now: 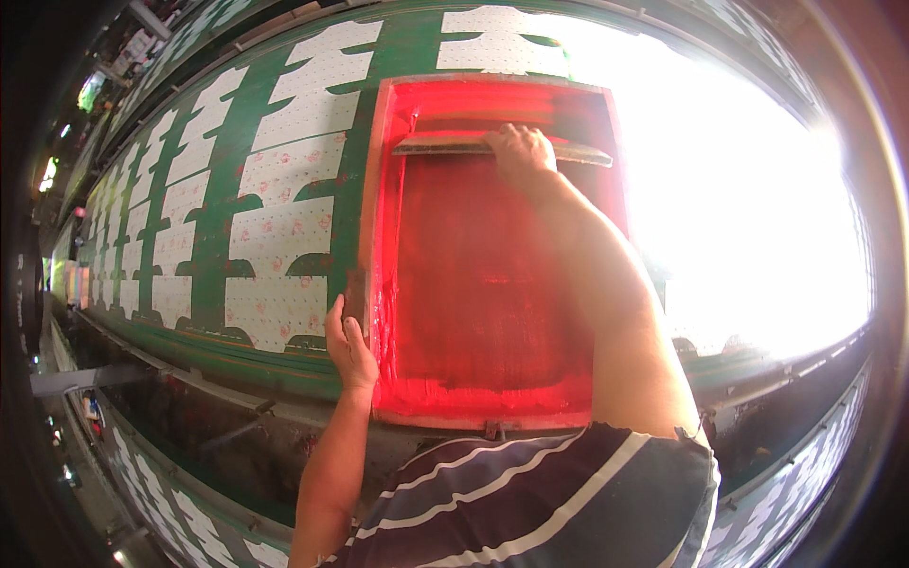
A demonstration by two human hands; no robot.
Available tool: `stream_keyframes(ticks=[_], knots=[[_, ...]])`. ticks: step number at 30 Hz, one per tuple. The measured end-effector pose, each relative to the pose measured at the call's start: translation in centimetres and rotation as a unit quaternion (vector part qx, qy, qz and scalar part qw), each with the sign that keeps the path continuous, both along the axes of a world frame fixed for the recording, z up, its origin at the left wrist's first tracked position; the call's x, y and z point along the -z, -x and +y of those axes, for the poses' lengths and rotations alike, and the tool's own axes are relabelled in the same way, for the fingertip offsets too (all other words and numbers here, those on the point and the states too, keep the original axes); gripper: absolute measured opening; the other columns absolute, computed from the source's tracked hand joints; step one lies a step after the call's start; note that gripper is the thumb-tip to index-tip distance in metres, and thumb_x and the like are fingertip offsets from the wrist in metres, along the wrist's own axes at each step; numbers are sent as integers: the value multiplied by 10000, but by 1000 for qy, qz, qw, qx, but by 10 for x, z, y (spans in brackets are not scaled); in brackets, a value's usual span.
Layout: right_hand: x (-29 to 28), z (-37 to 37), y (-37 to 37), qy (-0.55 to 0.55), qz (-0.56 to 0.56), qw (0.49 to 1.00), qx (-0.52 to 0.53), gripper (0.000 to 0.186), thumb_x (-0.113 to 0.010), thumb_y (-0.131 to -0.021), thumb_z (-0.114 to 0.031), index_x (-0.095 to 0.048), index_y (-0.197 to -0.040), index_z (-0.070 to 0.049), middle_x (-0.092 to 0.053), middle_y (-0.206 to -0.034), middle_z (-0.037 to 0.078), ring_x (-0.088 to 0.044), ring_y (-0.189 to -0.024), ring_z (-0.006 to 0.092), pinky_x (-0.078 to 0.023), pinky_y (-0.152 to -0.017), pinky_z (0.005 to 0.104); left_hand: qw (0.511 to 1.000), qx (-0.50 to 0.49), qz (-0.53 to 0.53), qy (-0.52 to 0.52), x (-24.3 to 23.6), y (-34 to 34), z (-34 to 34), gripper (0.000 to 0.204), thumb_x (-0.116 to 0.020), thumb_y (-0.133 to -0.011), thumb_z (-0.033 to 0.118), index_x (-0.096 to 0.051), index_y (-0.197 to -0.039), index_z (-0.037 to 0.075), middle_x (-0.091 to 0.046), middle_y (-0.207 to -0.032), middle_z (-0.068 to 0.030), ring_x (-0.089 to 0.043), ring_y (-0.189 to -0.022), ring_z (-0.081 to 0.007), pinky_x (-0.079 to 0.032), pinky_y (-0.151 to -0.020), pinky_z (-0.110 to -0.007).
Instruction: The person repeatedly positions a red screen-printing frame over white fabric pieces on a green conveyor and uses a squeegee to pull ink across the screen. The person moves the frame to successive pieces along the line and continues the same squeegee strokes throughout the clip.
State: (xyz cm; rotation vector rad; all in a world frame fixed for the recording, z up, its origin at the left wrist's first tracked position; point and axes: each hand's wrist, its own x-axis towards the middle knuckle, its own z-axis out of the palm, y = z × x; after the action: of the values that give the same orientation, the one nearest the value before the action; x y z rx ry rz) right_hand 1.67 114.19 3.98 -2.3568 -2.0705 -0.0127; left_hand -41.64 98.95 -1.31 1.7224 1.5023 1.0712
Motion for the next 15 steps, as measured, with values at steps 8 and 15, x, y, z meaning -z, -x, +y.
stream_keyframes(ticks=[8, 15], knots=[[-42, 95, -56, 80, 22, 996, 16, 557, -657, -953, -57, -718, -1456, -290, -780, -1362, 64, -771, -1223, 311, -644, -987, 471, 999, -37, 26, -1, -2, -3, -1, 708, -510, -1161, 540, -593, -1515, -68, -627, -1488, -251, -593, -1392, -398, -443, -1195, -498], [-14, 112, -83, 1, 19, 1000, -8, 572, -635, -950, -40, -716, -1455, -296, -826, -1190, 72, -793, -1121, 307, -653, -910, 456, 999, -39, 18, -13, 3, -1, 1, 661, -530, -1161, 492, -614, -1497, -71, -648, -1457, -245, -618, -1358, -386, -455, -1179, -487]])
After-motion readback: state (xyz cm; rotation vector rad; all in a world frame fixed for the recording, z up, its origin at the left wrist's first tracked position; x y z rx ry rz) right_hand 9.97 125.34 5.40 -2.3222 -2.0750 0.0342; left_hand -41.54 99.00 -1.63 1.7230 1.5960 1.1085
